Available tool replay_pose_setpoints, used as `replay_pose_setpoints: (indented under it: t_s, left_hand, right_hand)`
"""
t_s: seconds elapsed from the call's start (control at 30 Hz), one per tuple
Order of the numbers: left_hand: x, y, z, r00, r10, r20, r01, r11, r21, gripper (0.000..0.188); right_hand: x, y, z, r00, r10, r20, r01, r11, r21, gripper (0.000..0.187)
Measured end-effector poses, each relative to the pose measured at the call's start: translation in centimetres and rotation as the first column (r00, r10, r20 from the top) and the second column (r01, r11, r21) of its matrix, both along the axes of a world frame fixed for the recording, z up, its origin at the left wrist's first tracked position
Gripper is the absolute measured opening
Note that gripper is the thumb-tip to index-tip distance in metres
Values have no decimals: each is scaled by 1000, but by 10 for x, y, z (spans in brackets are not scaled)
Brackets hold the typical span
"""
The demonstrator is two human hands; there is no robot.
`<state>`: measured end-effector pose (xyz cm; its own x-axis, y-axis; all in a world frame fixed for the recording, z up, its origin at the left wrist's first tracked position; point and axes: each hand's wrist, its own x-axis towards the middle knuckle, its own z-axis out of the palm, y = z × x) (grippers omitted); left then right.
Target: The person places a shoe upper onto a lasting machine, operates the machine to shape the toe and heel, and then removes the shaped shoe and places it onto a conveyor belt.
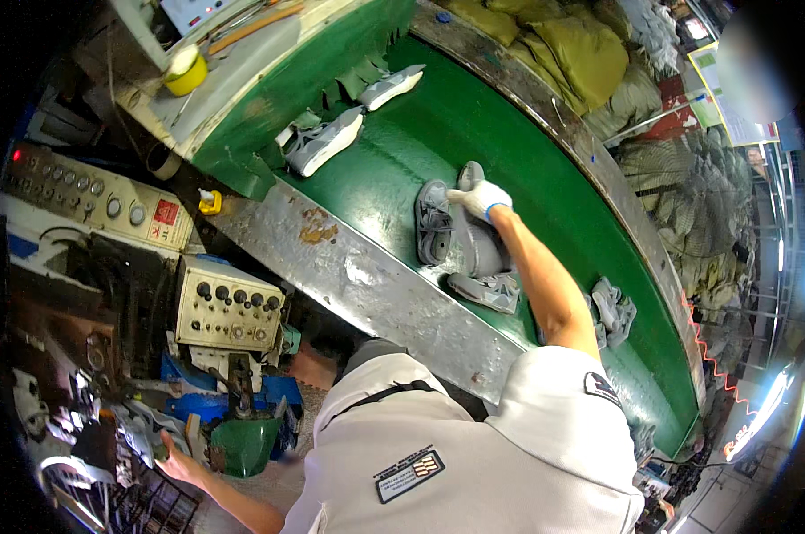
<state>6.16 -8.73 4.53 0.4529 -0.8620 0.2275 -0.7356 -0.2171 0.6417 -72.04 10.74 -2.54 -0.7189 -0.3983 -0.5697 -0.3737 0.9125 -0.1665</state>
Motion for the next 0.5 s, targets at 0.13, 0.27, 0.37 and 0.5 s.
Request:
replay_pose_setpoints:
  t_s: [0.13,0.27,0.37,0.5]
  left_hand:
    - [-3,-3,6,999,48,-10,-48,998,28,50]
    - [3,-10,9,996,-10,-88,9,1000,-5,45]
    - [11,-17,-5,990,-57,-128,53,998,-37,37]
    - [89,24,-18,981,-123,-149,126,992,11,34]
  right_hand:
    - [-23,-16,-52,965,11,-262,-9,1000,10,76]
    - [-20,-102,-125,951,3,-310,-120,925,-360,62]
    - [-19,-206,-199,949,-150,277,257,877,-406,67]
    - [51,-332,-231,765,-377,522,620,651,-438,96]
